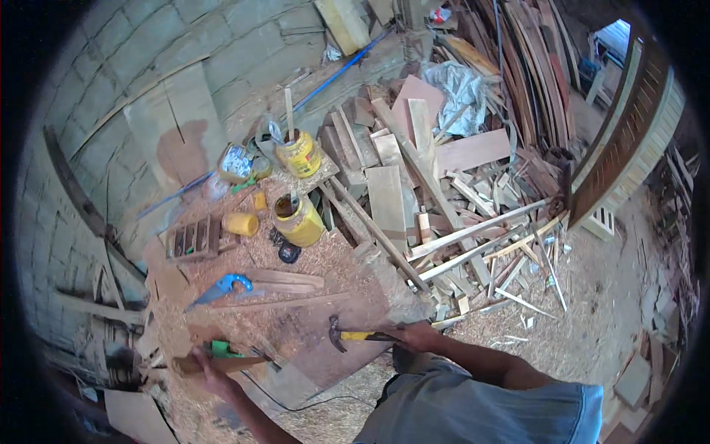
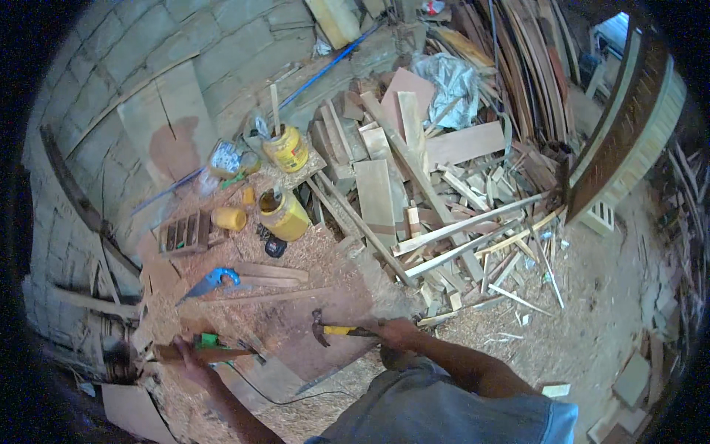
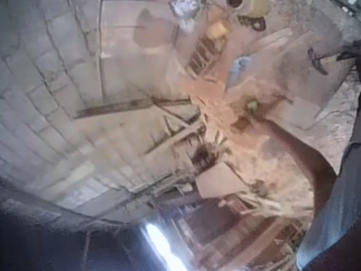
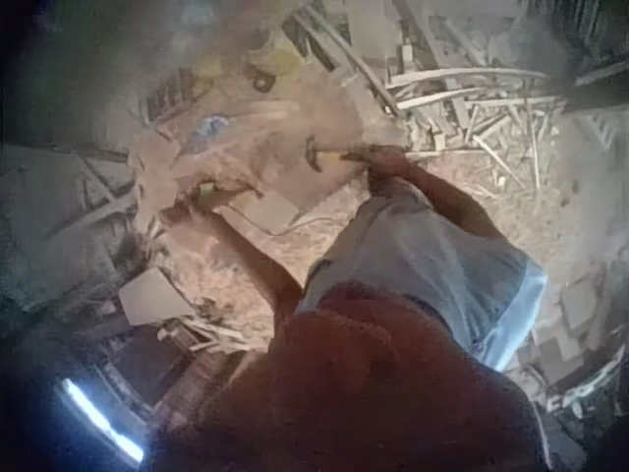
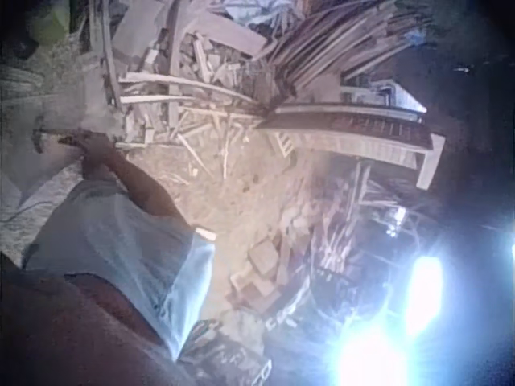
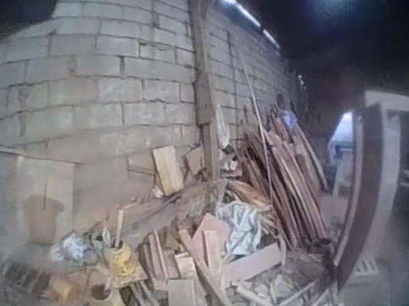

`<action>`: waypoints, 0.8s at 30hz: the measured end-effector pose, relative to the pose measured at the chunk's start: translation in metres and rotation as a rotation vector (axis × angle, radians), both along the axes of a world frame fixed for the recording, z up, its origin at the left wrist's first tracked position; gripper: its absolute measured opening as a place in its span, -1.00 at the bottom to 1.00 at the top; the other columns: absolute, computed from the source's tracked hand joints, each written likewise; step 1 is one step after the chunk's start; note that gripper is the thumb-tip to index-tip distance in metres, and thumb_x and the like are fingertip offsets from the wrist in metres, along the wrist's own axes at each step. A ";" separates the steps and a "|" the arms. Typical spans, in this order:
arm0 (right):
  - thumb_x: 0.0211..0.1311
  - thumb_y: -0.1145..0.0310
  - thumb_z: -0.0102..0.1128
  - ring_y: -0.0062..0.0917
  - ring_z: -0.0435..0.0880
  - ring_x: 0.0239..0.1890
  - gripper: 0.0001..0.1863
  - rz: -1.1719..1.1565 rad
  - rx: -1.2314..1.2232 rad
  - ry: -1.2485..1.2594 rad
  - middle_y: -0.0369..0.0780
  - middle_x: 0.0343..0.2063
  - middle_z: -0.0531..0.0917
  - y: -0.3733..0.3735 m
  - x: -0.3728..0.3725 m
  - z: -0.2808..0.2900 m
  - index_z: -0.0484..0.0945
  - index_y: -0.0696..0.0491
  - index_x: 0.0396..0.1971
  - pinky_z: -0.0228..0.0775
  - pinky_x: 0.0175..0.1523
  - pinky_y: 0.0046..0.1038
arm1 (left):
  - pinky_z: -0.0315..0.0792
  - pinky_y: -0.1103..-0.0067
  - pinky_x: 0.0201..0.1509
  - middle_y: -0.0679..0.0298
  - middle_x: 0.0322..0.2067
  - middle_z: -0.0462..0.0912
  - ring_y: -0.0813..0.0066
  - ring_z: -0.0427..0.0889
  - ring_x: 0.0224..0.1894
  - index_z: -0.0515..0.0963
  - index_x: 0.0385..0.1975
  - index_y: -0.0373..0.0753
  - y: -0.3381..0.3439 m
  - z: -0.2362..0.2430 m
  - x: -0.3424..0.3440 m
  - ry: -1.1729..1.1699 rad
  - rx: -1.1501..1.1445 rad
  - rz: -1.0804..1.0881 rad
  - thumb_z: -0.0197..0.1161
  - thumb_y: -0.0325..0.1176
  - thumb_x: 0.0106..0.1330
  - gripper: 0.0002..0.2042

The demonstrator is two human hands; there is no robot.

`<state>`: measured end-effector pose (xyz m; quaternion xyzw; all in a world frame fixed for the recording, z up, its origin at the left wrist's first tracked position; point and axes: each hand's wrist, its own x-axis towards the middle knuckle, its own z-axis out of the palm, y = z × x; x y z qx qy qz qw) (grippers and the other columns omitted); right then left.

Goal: The person planes a piece of wood using an electric hand planer, fits and hammers wooden components together with a hammer, and then planes the wood again using the electric planer.

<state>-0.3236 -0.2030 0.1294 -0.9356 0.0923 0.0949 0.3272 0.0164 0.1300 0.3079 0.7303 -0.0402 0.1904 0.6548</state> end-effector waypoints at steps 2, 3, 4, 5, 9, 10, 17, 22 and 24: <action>0.19 0.24 0.14 -0.05 0.68 -0.17 -0.35 -0.037 -0.114 0.009 -0.03 -0.10 0.60 -0.014 0.023 -0.016 0.24 -0.24 0.32 0.55 -0.11 -0.02 | 0.46 0.40 0.06 0.12 -0.03 0.60 0.33 0.58 -0.06 0.49 0.15 -0.37 0.007 -0.006 0.011 -0.013 0.051 0.030 0.35 -0.05 0.30 -0.43; 0.15 0.24 0.17 -0.10 0.65 -0.08 -0.41 -0.090 -0.130 -0.087 -0.02 -0.08 0.59 -0.024 0.029 -0.046 0.35 -0.19 0.24 0.51 -0.01 -0.03 | 0.47 0.38 0.08 0.12 -0.02 0.58 0.31 0.56 -0.04 0.49 0.12 -0.39 -0.008 -0.006 0.008 0.032 -0.060 0.125 0.33 -0.05 0.31 -0.44; 0.15 0.24 0.17 -0.10 0.65 -0.08 -0.41 -0.100 -0.125 -0.086 -0.02 -0.08 0.59 -0.034 0.040 -0.055 0.35 -0.19 0.24 0.51 -0.01 -0.03 | 0.47 0.37 0.10 0.11 0.00 0.56 0.30 0.54 -0.02 0.50 0.09 -0.42 -0.016 -0.004 0.003 0.076 -0.167 0.231 0.31 -0.04 0.32 -0.45; 0.13 0.25 0.21 -0.09 0.64 -0.09 -0.47 -0.142 -0.135 -0.151 -0.06 -0.09 0.58 -0.044 0.051 -0.060 0.45 -0.13 0.17 0.51 0.02 -0.07 | 0.45 0.36 0.14 0.10 0.02 0.55 0.28 0.54 -0.01 0.47 0.13 -0.41 -0.024 0.003 -0.005 0.096 -0.119 0.242 0.29 0.01 0.33 -0.41; 0.10 0.32 0.25 -0.08 0.63 -0.08 -0.60 -0.322 -0.003 -0.248 -0.07 -0.07 0.61 -0.087 0.096 -0.059 0.60 -0.04 0.01 0.48 0.09 -0.15 | 0.43 0.36 0.18 0.08 0.04 0.53 0.25 0.54 0.01 0.44 0.17 -0.40 -0.053 0.015 0.019 0.078 0.014 0.315 0.26 0.06 0.34 -0.37; 0.10 0.32 0.25 -0.08 0.63 -0.08 -0.60 -0.328 -0.006 -0.247 -0.07 -0.07 0.61 -0.100 0.110 -0.061 0.60 -0.04 0.01 0.48 0.09 -0.15 | 0.43 0.36 0.18 0.08 0.04 0.53 0.25 0.54 0.01 0.44 0.17 -0.39 -0.064 0.017 0.029 0.070 0.037 0.326 0.26 0.06 0.34 -0.37; 0.25 0.39 0.11 -0.16 0.69 -0.14 -0.73 -0.874 0.197 -0.348 -0.04 -0.17 0.69 -0.228 0.212 -0.073 0.67 0.04 -0.09 0.54 -0.02 -0.29 | 0.42 0.36 0.19 0.07 0.06 0.52 0.25 0.53 0.03 0.42 0.19 -0.39 -0.149 0.013 0.107 0.049 0.161 0.357 0.25 0.06 0.34 -0.36; 0.25 0.37 0.10 -0.07 0.67 -0.15 -0.74 -1.009 0.090 -0.570 0.02 -0.21 0.67 -0.357 0.313 -0.105 0.65 0.11 -0.12 0.50 0.00 -0.18 | 0.41 0.36 0.20 0.06 0.07 0.52 0.24 0.53 0.04 0.41 0.20 -0.39 -0.193 -0.004 0.152 0.046 0.242 0.405 0.24 0.06 0.34 -0.36; 0.23 0.37 0.12 0.00 0.64 -0.15 -0.70 -1.020 -0.066 -0.635 0.07 -0.22 0.66 -0.408 0.357 -0.109 0.61 0.14 -0.08 0.48 0.00 -0.10 | 0.41 0.36 0.21 0.06 0.08 0.51 0.24 0.53 0.04 0.41 0.21 -0.39 -0.204 -0.012 0.164 0.046 0.279 0.446 0.24 0.06 0.35 -0.35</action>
